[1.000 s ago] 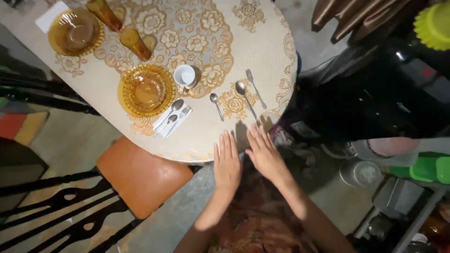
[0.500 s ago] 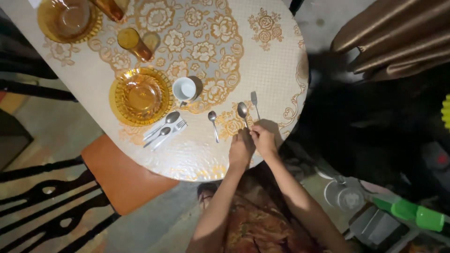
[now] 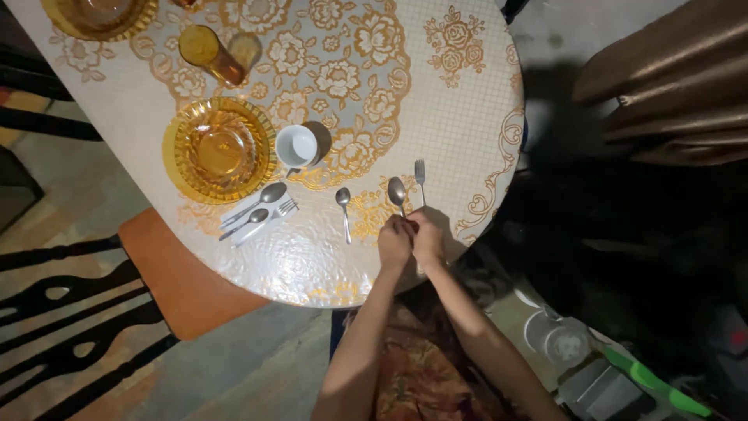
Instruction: Set the table with utensils, glasses, and napkins.
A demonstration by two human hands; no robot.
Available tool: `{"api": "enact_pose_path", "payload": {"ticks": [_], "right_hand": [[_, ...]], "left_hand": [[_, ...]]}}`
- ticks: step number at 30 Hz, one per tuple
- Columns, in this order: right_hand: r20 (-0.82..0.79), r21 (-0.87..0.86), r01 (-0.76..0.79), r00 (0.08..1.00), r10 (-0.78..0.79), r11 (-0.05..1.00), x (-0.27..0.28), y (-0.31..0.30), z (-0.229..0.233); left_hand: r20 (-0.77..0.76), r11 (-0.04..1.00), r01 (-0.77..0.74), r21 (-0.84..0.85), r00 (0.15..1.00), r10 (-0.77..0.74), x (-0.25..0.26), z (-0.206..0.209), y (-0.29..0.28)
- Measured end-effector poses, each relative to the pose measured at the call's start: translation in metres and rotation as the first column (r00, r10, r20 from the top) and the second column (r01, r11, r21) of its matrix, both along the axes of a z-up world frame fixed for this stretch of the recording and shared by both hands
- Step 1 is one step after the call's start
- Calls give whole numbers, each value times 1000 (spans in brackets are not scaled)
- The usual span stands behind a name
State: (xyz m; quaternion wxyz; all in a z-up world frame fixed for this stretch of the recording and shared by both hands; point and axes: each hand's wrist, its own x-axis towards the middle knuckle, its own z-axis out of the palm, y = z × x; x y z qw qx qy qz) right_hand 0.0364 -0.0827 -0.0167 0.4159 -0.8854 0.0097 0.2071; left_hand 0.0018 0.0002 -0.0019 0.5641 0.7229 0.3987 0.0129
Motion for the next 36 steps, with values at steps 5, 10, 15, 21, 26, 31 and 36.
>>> {"api": "enact_pose_path", "payload": {"ticks": [5, 10, 15, 21, 26, 31, 36], "right_hand": [[27, 104, -35, 999, 32, 994, 3, -10, -43], [-84, 328, 13, 996, 15, 945, 4, -15, -46], [-453, 474, 224, 892, 18, 851, 5, -22, -20], [-493, 587, 186, 854, 166, 788, 8, -10, 30], [-443, 625, 74, 854, 275, 777, -6, 13, 56], [-383, 624, -93, 829, 407, 776, -32, 47, 75], [-367, 639, -252, 731, 576, 726, -77, 82, 111]], "left_hand": [[-26, 1000, -15, -27, 1000, 14, -1, -12, 0], [37, 996, -59, 68, 998, 57, -15, -43, -3], [138, 866, -86, -493, 975, 175, -30, -42, 1], [267, 736, 2, -677, 933, 243, -43, 50, 32], [277, 756, -78, -650, 902, 332, -81, 39, 46], [233, 767, -192, -612, 883, 408, -122, 84, 69], [177, 671, -311, -673, 813, 555, -185, 111, 91]]}}
